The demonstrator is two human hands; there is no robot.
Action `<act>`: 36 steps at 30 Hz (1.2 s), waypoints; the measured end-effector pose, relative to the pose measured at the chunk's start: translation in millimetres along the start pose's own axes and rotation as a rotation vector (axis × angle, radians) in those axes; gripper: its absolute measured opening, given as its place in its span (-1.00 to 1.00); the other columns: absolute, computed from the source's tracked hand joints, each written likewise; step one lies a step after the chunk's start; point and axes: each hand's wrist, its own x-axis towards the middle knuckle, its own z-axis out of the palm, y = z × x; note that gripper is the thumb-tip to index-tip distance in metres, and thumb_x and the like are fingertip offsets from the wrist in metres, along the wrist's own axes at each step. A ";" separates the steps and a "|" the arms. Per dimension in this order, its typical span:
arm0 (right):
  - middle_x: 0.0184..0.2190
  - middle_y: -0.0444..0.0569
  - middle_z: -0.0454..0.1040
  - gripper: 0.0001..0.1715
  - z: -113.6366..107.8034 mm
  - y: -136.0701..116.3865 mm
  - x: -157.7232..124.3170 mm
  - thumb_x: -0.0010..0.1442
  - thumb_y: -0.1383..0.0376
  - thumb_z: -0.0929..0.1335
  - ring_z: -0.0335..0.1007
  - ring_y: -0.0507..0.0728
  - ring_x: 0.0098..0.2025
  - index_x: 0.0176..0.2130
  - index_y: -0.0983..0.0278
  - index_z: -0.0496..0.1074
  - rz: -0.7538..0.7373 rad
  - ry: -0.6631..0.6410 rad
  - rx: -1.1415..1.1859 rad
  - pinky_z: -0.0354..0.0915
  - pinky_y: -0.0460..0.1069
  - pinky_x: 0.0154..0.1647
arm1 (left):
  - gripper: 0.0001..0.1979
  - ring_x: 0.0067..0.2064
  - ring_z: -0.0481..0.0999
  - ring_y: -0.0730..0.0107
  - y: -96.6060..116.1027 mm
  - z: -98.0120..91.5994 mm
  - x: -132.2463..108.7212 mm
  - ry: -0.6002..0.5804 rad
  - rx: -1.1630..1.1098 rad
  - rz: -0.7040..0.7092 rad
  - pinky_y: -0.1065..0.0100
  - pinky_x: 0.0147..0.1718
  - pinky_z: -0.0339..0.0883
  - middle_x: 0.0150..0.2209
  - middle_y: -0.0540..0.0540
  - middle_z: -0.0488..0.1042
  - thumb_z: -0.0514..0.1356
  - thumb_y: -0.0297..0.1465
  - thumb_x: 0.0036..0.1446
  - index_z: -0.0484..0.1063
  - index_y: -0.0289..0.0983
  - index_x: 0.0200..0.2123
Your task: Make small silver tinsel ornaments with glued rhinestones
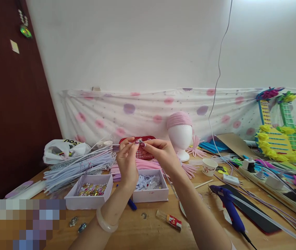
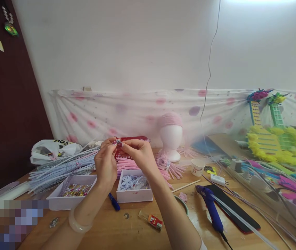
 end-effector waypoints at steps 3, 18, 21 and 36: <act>-0.54 -0.08 0.57 -0.62 0.8 0.0 -0.2 -0.22 0.09 0.63 0.44 0.01 -0.48 -0.45 0.30 0.65 0.071 -0.002 0.084 0.45 -0.05 -0.35 | -0.92 -0.02 0.46 0.29 -0.1 -1.4 0.2 -0.009 0.007 0.059 0.32 -0.07 0.38 -0.10 -0.08 0.43 0.32 -0.36 -0.08 0.56 -0.24 -0.51; -0.54 -0.08 0.54 -0.88 -33.8 -14.1 -0.6 -0.01 0.27 0.50 0.37 0.03 -0.50 -0.46 0.31 0.63 -0.136 -0.160 -0.368 0.28 -0.08 -0.48 | -0.89 -0.22 0.51 0.32 36.9 -31.4 36.8 -0.776 0.574 0.215 0.29 -0.14 0.36 -0.30 -0.08 0.52 0.28 -0.44 0.05 0.63 -0.23 -0.45; -0.52 -0.07 0.55 -0.89 -37.1 -20.6 -5.9 0.04 0.33 0.45 0.37 0.03 -0.47 -0.44 0.32 0.63 -0.165 -0.293 -0.534 0.26 -0.07 -0.47 | -0.91 -0.23 0.53 0.32 53.2 -37.3 41.8 -0.955 0.697 0.208 0.29 -0.17 0.37 -0.26 -0.08 0.55 0.31 -0.45 0.04 0.66 -0.22 -0.40; -0.48 -0.07 0.65 -0.83 -40.3 -19.4 -4.0 0.11 0.40 0.44 0.50 0.06 -0.48 -0.32 0.26 0.69 -0.117 -0.495 -0.784 0.34 -0.08 -0.47 | -0.84 -0.34 0.50 0.34 54.6 -37.1 42.3 -1.122 0.938 0.484 0.23 -0.18 0.25 -0.42 0.01 0.60 0.37 -0.56 -0.02 0.63 -0.17 -0.53</act>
